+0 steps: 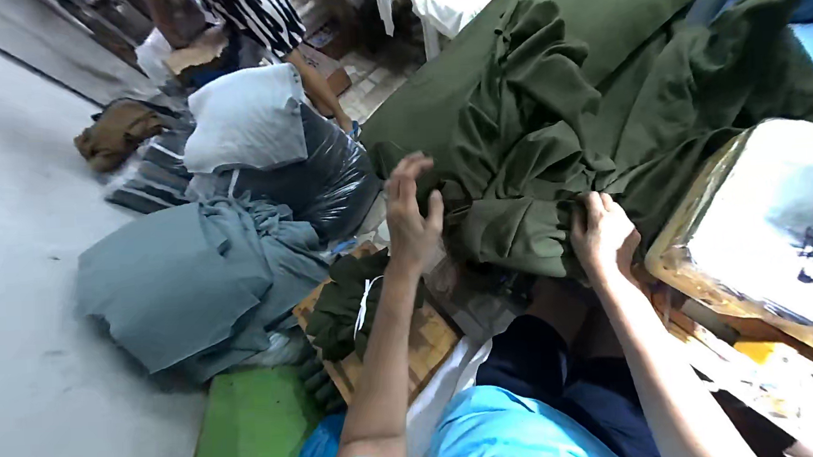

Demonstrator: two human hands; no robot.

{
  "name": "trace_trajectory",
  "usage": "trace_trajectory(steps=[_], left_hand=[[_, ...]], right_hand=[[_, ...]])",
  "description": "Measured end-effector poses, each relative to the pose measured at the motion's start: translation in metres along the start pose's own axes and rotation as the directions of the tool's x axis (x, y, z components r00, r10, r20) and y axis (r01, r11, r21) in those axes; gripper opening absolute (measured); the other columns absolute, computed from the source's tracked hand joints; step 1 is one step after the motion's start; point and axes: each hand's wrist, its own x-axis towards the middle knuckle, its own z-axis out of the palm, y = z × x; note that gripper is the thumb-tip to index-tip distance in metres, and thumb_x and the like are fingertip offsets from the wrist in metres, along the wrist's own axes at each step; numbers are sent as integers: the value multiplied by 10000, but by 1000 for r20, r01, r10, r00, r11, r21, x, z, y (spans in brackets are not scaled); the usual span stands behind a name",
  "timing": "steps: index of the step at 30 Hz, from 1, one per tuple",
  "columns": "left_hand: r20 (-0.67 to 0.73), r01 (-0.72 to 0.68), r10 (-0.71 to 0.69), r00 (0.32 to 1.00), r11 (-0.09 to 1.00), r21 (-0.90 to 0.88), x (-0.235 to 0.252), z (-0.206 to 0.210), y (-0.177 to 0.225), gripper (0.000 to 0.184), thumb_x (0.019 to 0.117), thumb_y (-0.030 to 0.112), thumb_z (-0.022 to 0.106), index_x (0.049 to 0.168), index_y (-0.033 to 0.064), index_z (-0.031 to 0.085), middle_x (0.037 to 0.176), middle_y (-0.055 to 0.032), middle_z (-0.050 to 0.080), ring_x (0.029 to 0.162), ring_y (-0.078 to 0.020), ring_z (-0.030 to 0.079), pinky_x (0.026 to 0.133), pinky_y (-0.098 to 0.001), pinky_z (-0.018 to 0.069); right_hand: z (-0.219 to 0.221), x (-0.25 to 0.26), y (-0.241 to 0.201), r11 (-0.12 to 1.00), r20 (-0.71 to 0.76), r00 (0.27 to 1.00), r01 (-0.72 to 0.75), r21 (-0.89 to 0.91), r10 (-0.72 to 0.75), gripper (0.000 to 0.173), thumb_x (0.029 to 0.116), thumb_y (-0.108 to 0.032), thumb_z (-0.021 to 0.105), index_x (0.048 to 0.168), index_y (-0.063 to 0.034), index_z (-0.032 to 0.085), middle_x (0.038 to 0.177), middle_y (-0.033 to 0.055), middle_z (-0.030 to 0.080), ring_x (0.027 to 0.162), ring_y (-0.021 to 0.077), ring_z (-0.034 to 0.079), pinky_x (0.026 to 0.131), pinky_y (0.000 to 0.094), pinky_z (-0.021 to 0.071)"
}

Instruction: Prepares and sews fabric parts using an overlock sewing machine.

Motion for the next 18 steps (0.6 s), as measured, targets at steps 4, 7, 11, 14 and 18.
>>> trace_trajectory(steps=[4,7,11,14,18], left_hand=[[287,-111,57,956,978,176,52,-12,-41,342,998,156,642,1281,-35,635,1310,-267,610,1200,-452,588,1032,-575,455],[449,-78,-8,893,982,174,18,-31,-38,153,993,81,631,1036,-56,683,953,-222,698,898,-376,704,844,-542,562],[860,244,-405,312,909,339,-142,-28,-23,217,988,162,658,1065,-30,723,1011,-244,708,986,-408,686,910,-604,522],[923,387,-386,-4,850,357,-239,-15,-16,253,1009,145,628,1116,-77,687,1101,-269,675,1069,-418,645,974,-574,486],[636,588,-491,595,806,72,-201,-14,-8,430,979,133,652,1335,-94,569,1261,-276,644,1176,-357,643,1058,-492,494]], right_hand=[[3,1,2,1000,-2,1000,0,-20,0,220,995,-47,538,1118,76,673,1059,322,658,1000,524,645,830,656,475],[5,2,7,1000,4,1000,2,-4,-2,239,1005,-62,522,1126,81,671,1094,331,649,1040,529,632,867,658,464],[-2,-3,14,998,-5,998,55,18,-55,355,1035,-237,538,1206,54,646,1157,321,641,1109,514,606,950,642,445],[-16,-18,1,991,-86,988,134,18,-132,369,1008,-234,552,1268,20,612,1246,293,594,1209,500,528,1038,596,394],[-20,-65,-44,948,-257,920,316,46,-295,275,1000,-129,559,1211,19,655,1228,247,650,1193,430,584,1001,556,441]])
